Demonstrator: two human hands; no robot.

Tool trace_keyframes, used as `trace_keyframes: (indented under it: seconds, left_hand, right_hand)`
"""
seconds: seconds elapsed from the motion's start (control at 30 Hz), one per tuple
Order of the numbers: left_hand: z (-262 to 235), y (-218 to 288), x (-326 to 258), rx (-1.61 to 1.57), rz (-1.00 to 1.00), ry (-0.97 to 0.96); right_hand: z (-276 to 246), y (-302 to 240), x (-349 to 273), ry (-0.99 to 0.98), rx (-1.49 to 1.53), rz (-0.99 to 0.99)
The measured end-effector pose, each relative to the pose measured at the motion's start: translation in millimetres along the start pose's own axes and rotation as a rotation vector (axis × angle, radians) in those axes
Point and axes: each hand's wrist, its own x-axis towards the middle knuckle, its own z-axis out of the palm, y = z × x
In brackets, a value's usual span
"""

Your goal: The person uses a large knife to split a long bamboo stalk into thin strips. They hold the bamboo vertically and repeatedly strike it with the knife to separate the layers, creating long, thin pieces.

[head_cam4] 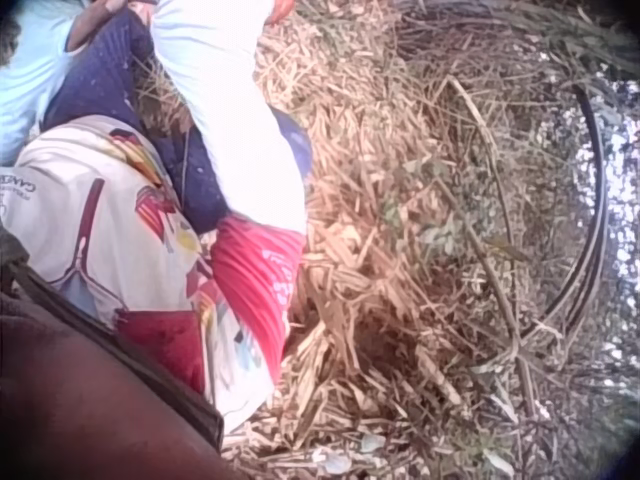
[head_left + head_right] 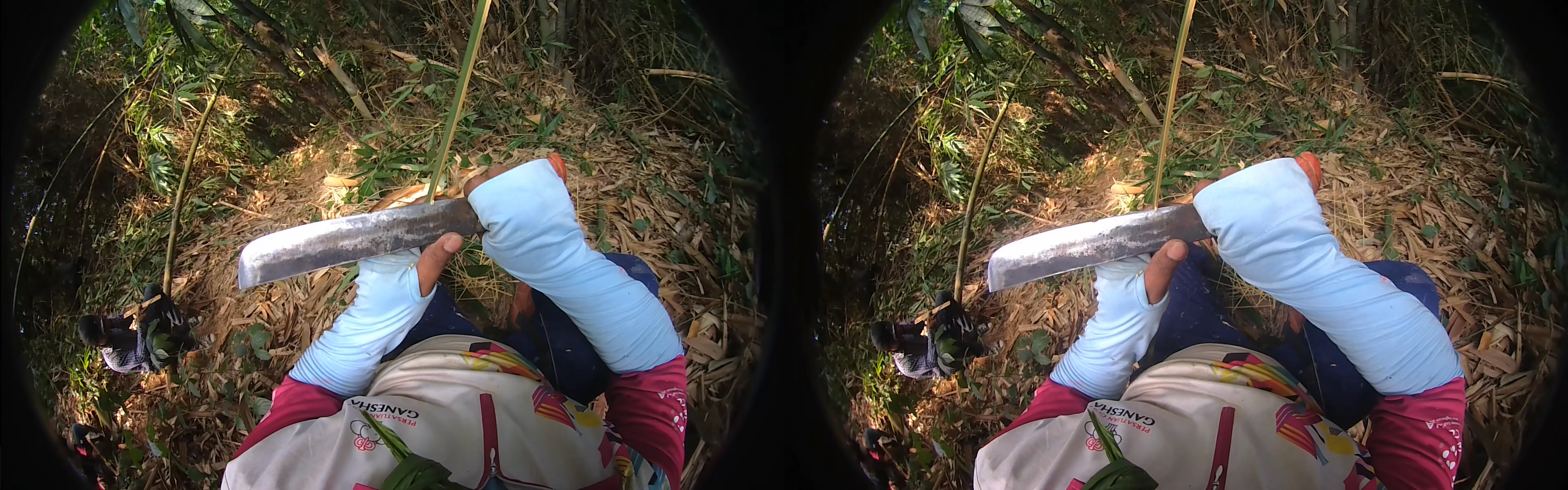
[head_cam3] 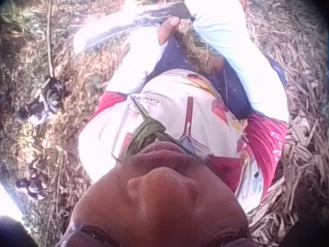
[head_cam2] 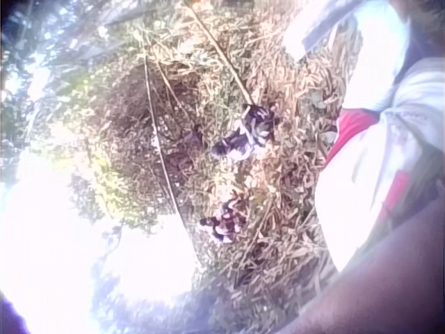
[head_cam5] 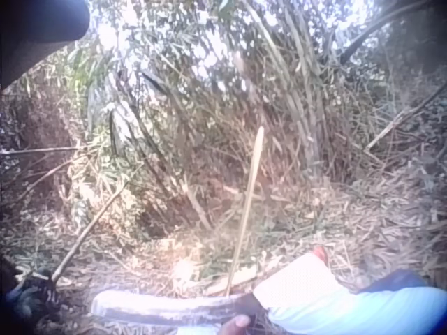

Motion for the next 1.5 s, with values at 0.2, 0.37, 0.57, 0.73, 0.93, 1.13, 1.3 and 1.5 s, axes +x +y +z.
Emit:
trace_keyframes:
  seconds: [0.2,0.37,0.57,0.73,0.93,1.13,1.3,1.5]
  left_hand:
    - [5.1,-12.2,2.4,-0.07,-0.04,0.057]
    - [-7.7,-27.7,9.6,-0.259,-0.175,-0.121]
    - [-19.4,3.5,18.9,-0.181,-0.191,-0.314]
    - [-19.5,5.1,18.8,-0.203,-0.213,-0.347]
    - [-14.3,-0.2,16.7,-0.164,-0.169,-0.29]
    - [-2.4,-1.8,14.6,-0.2,-0.128,-0.193]
    - [-0.3,-11.2,15.2,-0.231,-0.126,-0.145]
    - [0.1,-18.3,20.5,-0.272,-0.08,-0.113]
  right_hand:
    - [3.0,0.4,1.5,0.102,0.006,0.006]
    - [-1.9,1.1,0.4,0.057,0.164,-0.035]
    - [4.5,-4.5,-2.0,-0.232,0.214,0.072]
    - [8.0,-5.3,-6.1,-0.055,0.271,-0.031]
    - [7.8,-6.5,-4.7,0.003,0.178,-0.035]
    - [12.3,-6.3,-3.5,0.087,0.16,-0.032]
    - [11.4,-4.9,-2.6,0.065,0.133,0.002]
    - [9.6,-7.6,3.9,0.063,0.137,0.012]
